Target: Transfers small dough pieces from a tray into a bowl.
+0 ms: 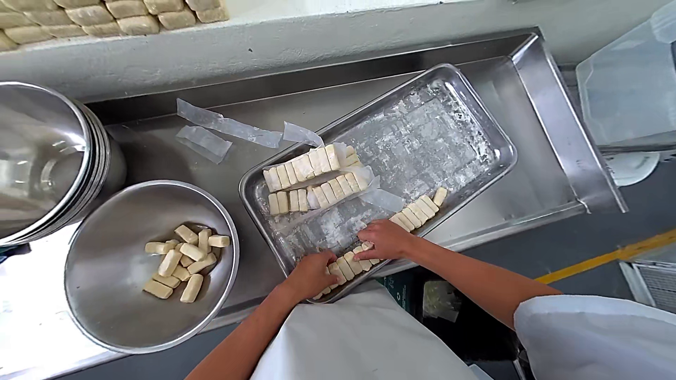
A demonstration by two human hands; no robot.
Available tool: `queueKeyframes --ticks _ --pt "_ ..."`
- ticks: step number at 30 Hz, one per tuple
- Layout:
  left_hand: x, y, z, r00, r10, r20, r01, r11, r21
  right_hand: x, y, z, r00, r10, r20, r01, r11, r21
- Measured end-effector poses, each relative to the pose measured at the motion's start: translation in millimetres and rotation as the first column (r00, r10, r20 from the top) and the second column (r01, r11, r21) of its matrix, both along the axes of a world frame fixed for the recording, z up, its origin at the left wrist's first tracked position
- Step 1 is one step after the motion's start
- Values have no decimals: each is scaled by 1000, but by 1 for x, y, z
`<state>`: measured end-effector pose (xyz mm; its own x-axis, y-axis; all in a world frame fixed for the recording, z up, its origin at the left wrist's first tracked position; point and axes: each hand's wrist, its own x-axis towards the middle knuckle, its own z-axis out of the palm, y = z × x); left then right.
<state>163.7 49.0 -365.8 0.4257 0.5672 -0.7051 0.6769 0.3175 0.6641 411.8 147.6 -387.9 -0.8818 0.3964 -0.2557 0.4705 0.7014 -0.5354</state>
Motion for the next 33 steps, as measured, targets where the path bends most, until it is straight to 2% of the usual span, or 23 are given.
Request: queueKeyframes --ticks 2,4,5,7,8,9,10,11,13,14,15,17,19,22,27,30,33 --pt "-12 5 20 992 102 70 -104 994 32 -7 14 26 996 -63 -60 62 998 -13" --pt "-30 9 52 951 252 177 -272 957 97 -10 27 58 960 -239 -143 223 968 -118" --pt "-39 13 68 921 313 233 -348 929 127 -11 33 72 912 -349 -217 307 930 -203" --pt "-53 20 90 858 395 329 -465 868 171 -19 38 89 740 -570 -358 411 804 -429" --pt "-58 23 94 827 424 369 -513 837 191 -26 38 92 628 -661 -411 413 731 -543" --pt "-62 26 95 798 454 397 -557 806 198 -34 38 91 528 -731 -431 405 663 -629" --pt "-64 28 93 766 496 409 -603 775 190 -41 38 87 481 -772 -416 419 619 -665" --pt "-65 29 91 729 545 415 -651 740 172 -45 40 83 501 -782 -372 486 609 -627" --pt "-67 27 89 653 621 433 -729 671 136 -45 45 76 670 -712 -211 630 695 -346" --pt "-69 24 88 624 642 446 -755 643 130 -46 45 72 722 -673 -161 639 738 -216" --pt "-71 20 90 610 651 451 -767 629 130 -48 41 70 727 -665 -172 638 746 -189" --pt "-74 14 94 616 651 443 -766 626 146 -62 27 80 678 -695 -239 586 707 -396" --pt "-76 8 101 677 618 400 -722 663 199 -85 10 100 703 -655 -277 423 698 -578" --pt "-86 -3 117 732 590 342 -680 670 299 -125 -2 124 761 -559 -331 274 738 -616" --pt "-141 -36 140 682 640 355 -709 458 537 -194 -2 154 809 -442 -387 137 783 -607" --pt "-173 -57 154 629 652 424 -743 343 575 -234 -10 179 827 -352 -439 77 844 -531" --pt "-200 -75 168 610 644 462 -731 233 641 -270 -18 197 817 -300 -492 15 865 -502"
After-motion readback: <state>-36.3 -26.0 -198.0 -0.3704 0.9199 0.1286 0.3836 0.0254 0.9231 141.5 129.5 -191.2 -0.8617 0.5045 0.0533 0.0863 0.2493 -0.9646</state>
